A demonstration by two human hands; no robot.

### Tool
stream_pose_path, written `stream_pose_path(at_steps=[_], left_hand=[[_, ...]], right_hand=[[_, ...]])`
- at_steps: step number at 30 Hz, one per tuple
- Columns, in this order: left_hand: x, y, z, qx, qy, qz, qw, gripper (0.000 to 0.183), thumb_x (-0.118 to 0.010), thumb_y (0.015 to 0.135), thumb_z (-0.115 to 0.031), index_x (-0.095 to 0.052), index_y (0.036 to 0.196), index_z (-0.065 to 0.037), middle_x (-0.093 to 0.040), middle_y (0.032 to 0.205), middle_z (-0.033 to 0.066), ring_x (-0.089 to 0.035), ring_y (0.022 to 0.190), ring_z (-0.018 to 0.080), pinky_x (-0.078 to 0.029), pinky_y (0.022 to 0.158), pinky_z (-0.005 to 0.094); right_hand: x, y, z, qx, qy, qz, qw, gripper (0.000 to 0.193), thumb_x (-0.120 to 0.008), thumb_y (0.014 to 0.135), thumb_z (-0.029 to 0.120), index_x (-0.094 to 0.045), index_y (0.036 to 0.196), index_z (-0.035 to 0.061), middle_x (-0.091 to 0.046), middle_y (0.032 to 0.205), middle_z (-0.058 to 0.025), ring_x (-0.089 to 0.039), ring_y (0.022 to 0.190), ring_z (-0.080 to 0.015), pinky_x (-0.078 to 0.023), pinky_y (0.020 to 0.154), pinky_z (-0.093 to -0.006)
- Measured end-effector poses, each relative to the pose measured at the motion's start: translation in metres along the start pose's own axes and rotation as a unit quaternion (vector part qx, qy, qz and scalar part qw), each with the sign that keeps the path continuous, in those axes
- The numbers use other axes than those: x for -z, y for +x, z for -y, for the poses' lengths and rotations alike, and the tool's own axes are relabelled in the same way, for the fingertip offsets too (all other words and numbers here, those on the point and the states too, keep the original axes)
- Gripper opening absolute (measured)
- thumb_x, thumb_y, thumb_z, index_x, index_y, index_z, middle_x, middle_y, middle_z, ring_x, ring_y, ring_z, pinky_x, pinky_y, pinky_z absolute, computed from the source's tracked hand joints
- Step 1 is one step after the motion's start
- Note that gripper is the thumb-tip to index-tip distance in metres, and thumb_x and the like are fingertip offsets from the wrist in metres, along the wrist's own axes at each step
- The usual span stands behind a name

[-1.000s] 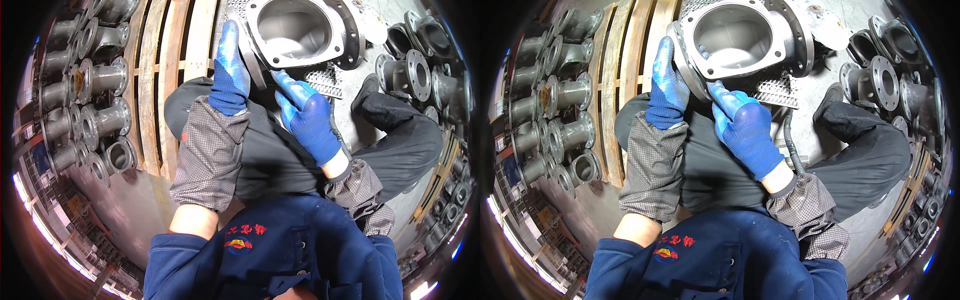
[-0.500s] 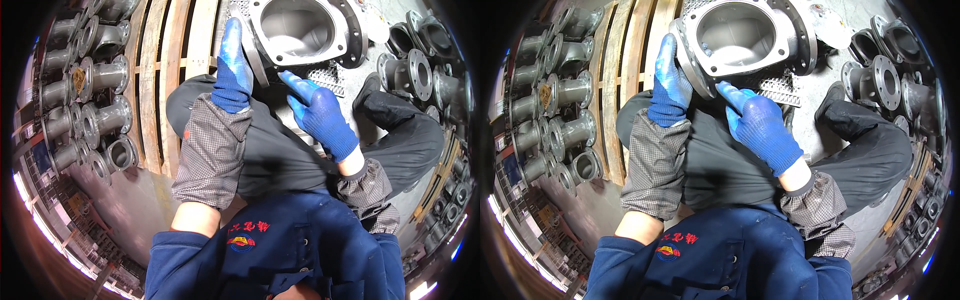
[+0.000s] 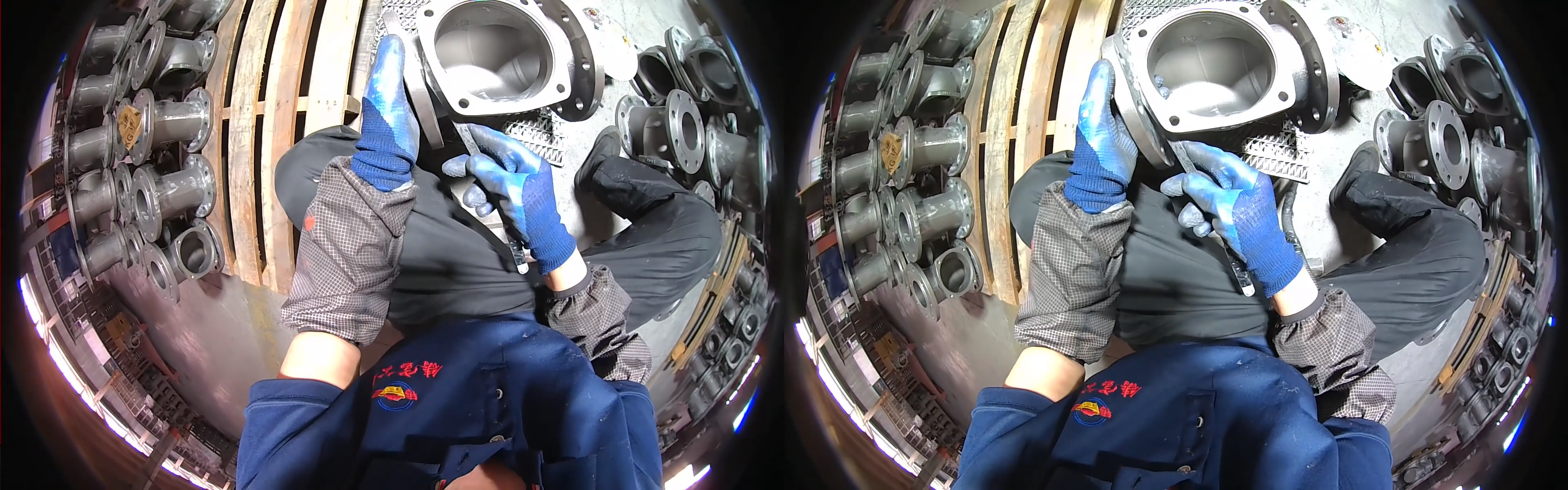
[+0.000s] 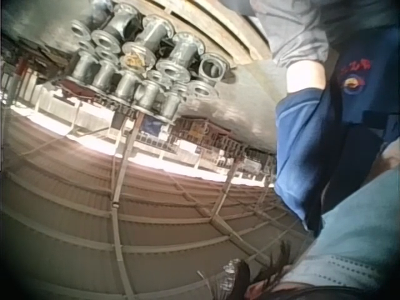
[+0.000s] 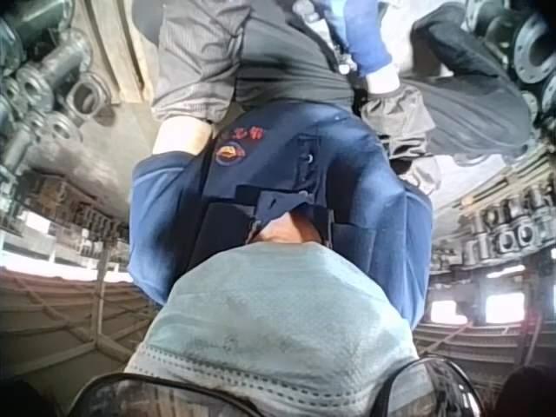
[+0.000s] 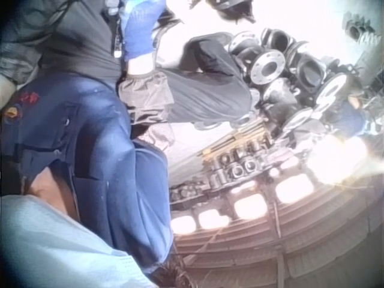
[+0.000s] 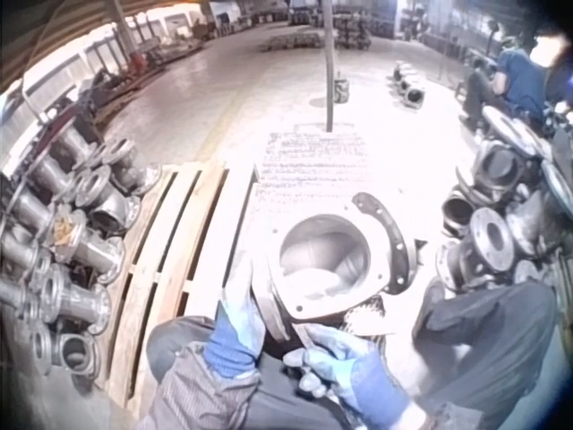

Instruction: The person uses a file to remove burrs from the interior and exterior surfaces of large metal valve components, handling them by hand and rotating them to reach all edges.

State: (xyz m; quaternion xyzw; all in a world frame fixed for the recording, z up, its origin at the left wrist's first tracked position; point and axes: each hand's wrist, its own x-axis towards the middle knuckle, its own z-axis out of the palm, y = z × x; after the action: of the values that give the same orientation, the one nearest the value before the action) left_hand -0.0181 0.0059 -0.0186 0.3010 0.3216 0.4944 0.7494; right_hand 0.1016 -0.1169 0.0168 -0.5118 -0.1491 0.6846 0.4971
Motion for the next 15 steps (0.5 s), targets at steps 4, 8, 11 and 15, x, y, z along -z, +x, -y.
stream_pose_path(at_steps=[4,8,11,15], left_hand=[[0.000,0.002,0.002,-0.014,-0.004,-0.011,1.000,0.045,-0.038,0.099,-0.034,-0.046,0.130,-0.002,-0.059,0.116,0.0127,-0.060,0.102,0.0200,-0.049,0.090,0.0329],[-0.001,0.000,0.002,-0.024,0.000,-0.017,1.000,0.046,-0.040,0.099,-0.034,-0.046,0.130,-0.002,-0.058,0.117,0.0132,-0.060,0.102,0.0201,-0.048,0.092,0.0334],[-0.005,-0.002,-0.002,-0.011,-0.016,-0.007,1.000,0.047,-0.042,0.098,-0.035,-0.046,0.130,-0.002,-0.057,0.117,0.0133,-0.059,0.103,0.0203,-0.047,0.093,0.0338],[-0.003,-0.001,-0.001,-0.002,-0.007,-0.016,1.000,0.047,-0.044,0.097,-0.036,-0.045,0.131,-0.002,-0.057,0.118,0.0132,-0.059,0.104,0.0205,-0.047,0.093,0.0339]], right_hand=[[0.005,0.004,0.001,0.027,-0.051,0.006,0.998,0.039,-0.051,0.089,0.004,-0.047,0.127,-0.0073,-0.067,0.092,-0.0162,-0.047,0.050,-0.0074,-0.036,0.042,-0.0178],[0.001,0.001,0.017,-0.016,-0.048,0.017,0.999,0.038,-0.050,0.089,0.008,-0.050,0.124,-0.0061,-0.068,0.086,-0.0139,-0.041,0.047,-0.0055,-0.033,0.040,-0.0178],[-0.002,-0.002,0.027,-0.036,-0.012,0.034,0.999,0.037,-0.051,0.089,0.010,-0.052,0.122,-0.0060,-0.068,0.087,-0.0143,-0.041,0.048,-0.0048,-0.032,0.041,-0.0177],[0.002,-0.002,0.027,-0.032,0.028,0.066,0.997,0.037,-0.051,0.088,0.014,-0.053,0.119,-0.0067,-0.068,0.087,-0.0156,-0.042,0.050,-0.0053,-0.033,0.043,-0.0177]])
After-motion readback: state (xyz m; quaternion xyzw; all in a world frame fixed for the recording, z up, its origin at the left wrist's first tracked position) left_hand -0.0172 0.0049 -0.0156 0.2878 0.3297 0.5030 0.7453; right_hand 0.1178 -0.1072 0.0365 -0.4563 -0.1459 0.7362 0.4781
